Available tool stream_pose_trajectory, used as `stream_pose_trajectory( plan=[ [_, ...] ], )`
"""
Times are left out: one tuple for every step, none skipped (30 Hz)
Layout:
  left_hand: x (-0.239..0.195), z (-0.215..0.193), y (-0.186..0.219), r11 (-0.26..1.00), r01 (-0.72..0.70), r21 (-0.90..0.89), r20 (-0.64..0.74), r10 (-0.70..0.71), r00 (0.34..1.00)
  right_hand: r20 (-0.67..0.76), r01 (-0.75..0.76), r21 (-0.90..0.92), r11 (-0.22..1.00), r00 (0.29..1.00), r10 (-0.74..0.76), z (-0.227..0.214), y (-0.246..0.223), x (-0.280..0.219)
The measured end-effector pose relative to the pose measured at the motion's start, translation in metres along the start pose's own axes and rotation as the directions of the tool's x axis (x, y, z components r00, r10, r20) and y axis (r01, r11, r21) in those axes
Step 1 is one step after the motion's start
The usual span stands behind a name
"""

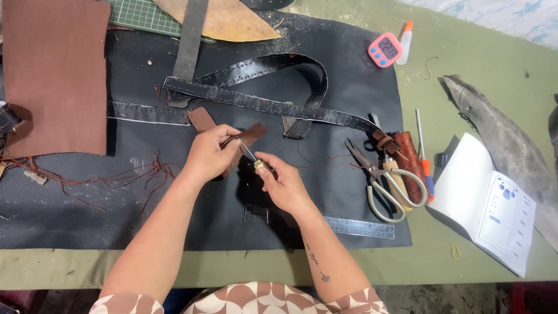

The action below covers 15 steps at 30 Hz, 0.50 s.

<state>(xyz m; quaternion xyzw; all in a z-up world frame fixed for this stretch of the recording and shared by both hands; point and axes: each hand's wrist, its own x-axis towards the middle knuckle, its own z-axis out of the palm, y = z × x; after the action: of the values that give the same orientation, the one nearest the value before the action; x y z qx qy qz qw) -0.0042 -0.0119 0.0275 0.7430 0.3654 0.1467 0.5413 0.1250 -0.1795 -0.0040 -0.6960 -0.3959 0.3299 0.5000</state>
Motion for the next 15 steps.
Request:
stream_pose_trajectory(
  plan=[
    [-0.002,-0.001,0.007,0.996,-0.022,0.085,-0.005,0.022,1.000,-0.003,0.011,-0.032,0.999,1.000,-0.011,0.000,-0.005,0.001],
    [-0.004,-0.001,0.006,0.996,-0.025,0.085,-0.005,0.025,1.000,-0.004,0.013,-0.032,0.999,1.000,-0.013,0.001,-0.012,-0.002],
    [-0.005,-0.001,0.006,0.965,-0.071,0.251,-0.005,0.074,0.997,-0.003,0.052,-0.124,0.991,0.999,-0.053,0.002,-0.019,-0.003],
    [-0.005,-0.001,0.006,0.905,-0.112,0.410,0.002,0.122,0.992,0.001,0.089,-0.215,0.972,0.996,-0.091,0.002,-0.027,-0.004],
    [-0.008,-0.001,0.005,0.905,-0.116,0.410,0.004,0.125,0.992,-0.003,0.089,-0.216,0.972,0.996,-0.091,0.005,-0.028,-0.005],
    [-0.011,-0.001,0.004,0.820,-0.175,0.545,0.004,0.207,0.978,0.009,0.103,-0.237,0.966,0.995,-0.104,0.008,-0.030,-0.005],
    [-0.014,0.000,0.002,0.712,-0.224,0.666,0.017,0.286,0.958,0.020,0.116,-0.258,0.959,0.993,-0.115,0.011,-0.031,-0.006],
    [-0.016,0.002,0.000,0.711,-0.228,0.665,0.022,0.287,0.958,0.015,0.114,-0.258,0.960,0.993,-0.114,0.013,-0.029,-0.008],
    [-0.018,0.004,-0.003,0.640,-0.243,0.729,0.001,0.354,0.935,0.021,0.115,-0.255,0.960,0.993,-0.113,0.014,-0.028,-0.008],
    [-0.020,0.005,-0.005,0.565,-0.250,0.787,-0.015,0.421,0.907,0.026,0.116,-0.252,0.961,0.993,-0.113,0.015,-0.027,-0.008],
    [-0.017,0.004,-0.007,0.564,-0.253,0.786,-0.013,0.424,0.905,0.023,0.116,-0.253,0.960,0.993,-0.114,0.015,-0.028,-0.007],
    [-0.015,0.003,-0.009,0.547,-0.258,0.796,-0.011,0.440,0.898,0.031,0.114,-0.254,0.961,0.994,-0.109,0.016,-0.029,-0.007],
    [-0.014,0.002,-0.012,0.531,-0.262,0.806,-0.008,0.452,0.892,0.041,0.109,-0.253,0.961,0.994,-0.102,0.017,-0.029,-0.009],
    [-0.013,0.004,-0.011,0.531,-0.262,0.806,-0.007,0.451,0.892,0.041,0.107,-0.253,0.961,0.994,-0.100,0.017,-0.027,-0.008],
    [-0.013,0.006,-0.011,0.550,-0.252,0.796,-0.046,0.471,0.881,0.033,0.123,-0.248,0.961,0.992,-0.118,0.018,-0.026,-0.008]
  ],
)
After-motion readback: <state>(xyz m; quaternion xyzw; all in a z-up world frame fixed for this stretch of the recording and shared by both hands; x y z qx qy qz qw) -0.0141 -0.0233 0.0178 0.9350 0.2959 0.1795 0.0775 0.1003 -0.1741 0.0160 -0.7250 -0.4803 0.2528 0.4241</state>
